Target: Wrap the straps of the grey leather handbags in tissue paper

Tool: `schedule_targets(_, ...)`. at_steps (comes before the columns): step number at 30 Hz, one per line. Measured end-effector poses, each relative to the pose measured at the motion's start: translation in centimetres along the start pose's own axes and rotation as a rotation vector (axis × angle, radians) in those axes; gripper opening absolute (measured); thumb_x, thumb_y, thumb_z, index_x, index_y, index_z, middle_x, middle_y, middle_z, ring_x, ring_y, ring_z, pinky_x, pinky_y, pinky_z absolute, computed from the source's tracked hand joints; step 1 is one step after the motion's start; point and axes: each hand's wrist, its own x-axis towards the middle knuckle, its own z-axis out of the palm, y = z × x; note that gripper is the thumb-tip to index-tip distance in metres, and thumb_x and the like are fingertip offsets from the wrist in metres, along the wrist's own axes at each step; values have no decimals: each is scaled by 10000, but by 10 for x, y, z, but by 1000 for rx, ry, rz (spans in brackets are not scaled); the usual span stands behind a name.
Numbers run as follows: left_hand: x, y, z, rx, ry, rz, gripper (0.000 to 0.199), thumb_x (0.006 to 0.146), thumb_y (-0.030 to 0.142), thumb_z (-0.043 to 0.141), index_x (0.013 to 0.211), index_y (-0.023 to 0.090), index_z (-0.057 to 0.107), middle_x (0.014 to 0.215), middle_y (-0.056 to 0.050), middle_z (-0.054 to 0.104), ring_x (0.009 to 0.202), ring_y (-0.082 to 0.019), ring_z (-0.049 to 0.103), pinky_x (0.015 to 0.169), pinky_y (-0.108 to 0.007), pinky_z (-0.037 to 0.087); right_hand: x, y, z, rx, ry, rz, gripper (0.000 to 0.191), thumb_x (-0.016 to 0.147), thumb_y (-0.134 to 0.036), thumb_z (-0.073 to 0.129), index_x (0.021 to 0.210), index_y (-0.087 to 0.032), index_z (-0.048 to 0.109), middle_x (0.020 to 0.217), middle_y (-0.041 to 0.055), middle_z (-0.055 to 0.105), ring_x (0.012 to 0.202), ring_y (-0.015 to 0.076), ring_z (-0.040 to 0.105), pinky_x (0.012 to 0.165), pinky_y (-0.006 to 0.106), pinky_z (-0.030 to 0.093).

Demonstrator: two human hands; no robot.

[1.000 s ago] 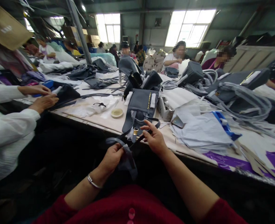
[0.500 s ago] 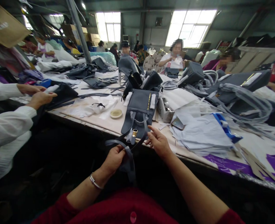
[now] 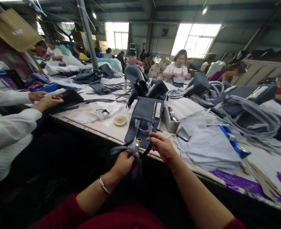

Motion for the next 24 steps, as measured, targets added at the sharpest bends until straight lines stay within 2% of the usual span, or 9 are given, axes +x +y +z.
schedule_targets(3, 3, 5, 3, -23, -27, 22, 117, 784, 221, 599, 710, 155, 660, 745, -60, 704, 705, -187, 644, 678, -278, 504, -2, 10, 5, -350, 27, -91, 346, 735, -345, 724, 1035, -174, 720, 825, 65, 776, 618, 176, 666, 571, 292, 495)
schedule_targets(6, 6, 11, 2, -60, -49, 34, 105, 784, 205, 591, 770, 148, 678, 776, -63, 714, 726, -189, 653, 691, -278, 509, -12, 28, 7, -668, -12, -181, 273, 803, -347, 646, 1005, -199, 754, 922, 68, 787, 815, 234, 722, 788, 375, 549)
schedule_targets(8, 5, 10, -1, -60, -42, 33, 108, 783, 202, 591, 768, 145, 682, 757, -56, 709, 709, -181, 646, 693, -275, 507, -16, 35, 2, -792, -27, -215, 258, 831, -347, 611, 991, -212, 763, 953, 63, 786, 895, 250, 724, 864, 396, 541)
schedule_targets(13, -3, 3, -3, -2, -29, 3, 127, 778, 204, 601, 684, 151, 668, 688, -40, 685, 656, -166, 615, 653, -265, 489, -14, 21, -4, -855, 8, -297, 277, 847, -373, 606, 1026, -216, 749, 899, 61, 788, 826, 246, 736, 804, 381, 570)
schedule_targets(17, 0, 9, 0, -37, -35, 64, 102, 760, 171, 599, 702, 158, 683, 717, -49, 701, 688, -177, 627, 708, -285, 503, -13, 13, 14, -987, 1, -470, 219, 859, -332, 592, 967, -238, 759, 900, 62, 785, 802, 245, 733, 771, 372, 563)
schedule_targets(19, 2, 15, 0, -60, -20, 89, 87, 752, 182, 615, 723, 158, 693, 739, -57, 711, 718, -189, 641, 740, -297, 507, -11, 14, 20, -1003, 17, -505, 217, 873, -326, 573, 960, -241, 753, 856, 60, 783, 770, 241, 732, 743, 364, 560)
schedule_targets(24, -3, 31, -1, -162, -46, 16, 110, 761, 215, 620, 721, 154, 703, 759, -61, 726, 731, -201, 652, 709, -291, 511, 7, 5, 20, -915, 266, -594, 260, 880, -368, 567, 1012, -213, 728, 833, 74, 776, 792, 246, 726, 769, 357, 552)
